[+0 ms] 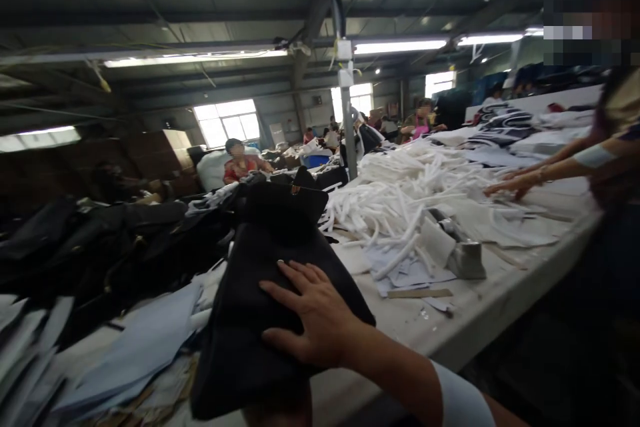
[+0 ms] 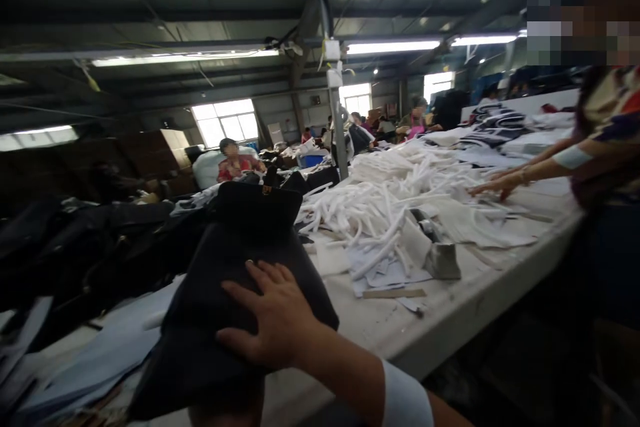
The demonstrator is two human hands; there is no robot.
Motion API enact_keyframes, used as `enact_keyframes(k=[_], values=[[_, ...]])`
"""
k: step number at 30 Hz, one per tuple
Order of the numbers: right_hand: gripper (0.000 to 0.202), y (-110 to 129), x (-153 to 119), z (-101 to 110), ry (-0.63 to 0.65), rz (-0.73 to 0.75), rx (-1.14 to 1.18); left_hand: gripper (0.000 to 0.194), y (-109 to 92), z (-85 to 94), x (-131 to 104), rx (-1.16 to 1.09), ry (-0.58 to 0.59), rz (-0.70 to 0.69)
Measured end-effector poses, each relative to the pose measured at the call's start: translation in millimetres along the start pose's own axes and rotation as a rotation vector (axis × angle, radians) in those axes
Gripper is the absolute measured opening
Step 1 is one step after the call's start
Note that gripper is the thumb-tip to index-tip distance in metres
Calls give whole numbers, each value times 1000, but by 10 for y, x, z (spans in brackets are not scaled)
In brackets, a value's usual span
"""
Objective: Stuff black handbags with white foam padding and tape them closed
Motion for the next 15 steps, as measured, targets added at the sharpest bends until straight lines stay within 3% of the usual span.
enact_keyframes(k=[4,9,13,15], values=[[71,-310,-128,-275,192,-75,-44,33,154,-243,-119,-226,19,107],[69,-464,-313,-500,235,-64,-64,42,340,-469,-290,-922,66,421],[67,-483,-357,-528,256,-48,-47,37,355,-419,-498,-1148,76,784],[66,-509,-385,-568,255,-34,-48,35,267,-337,-685,-1077,240,903]])
Point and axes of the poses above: each hand's wrist, its own x-axis towards the middle knuckle, its own z-axis out of the back of the hand, y = z × x, the point moved 1 cm from there along x, towards the middle knuckle, and after that the axes turned 5 degrees about z, right-handed, at the moved point
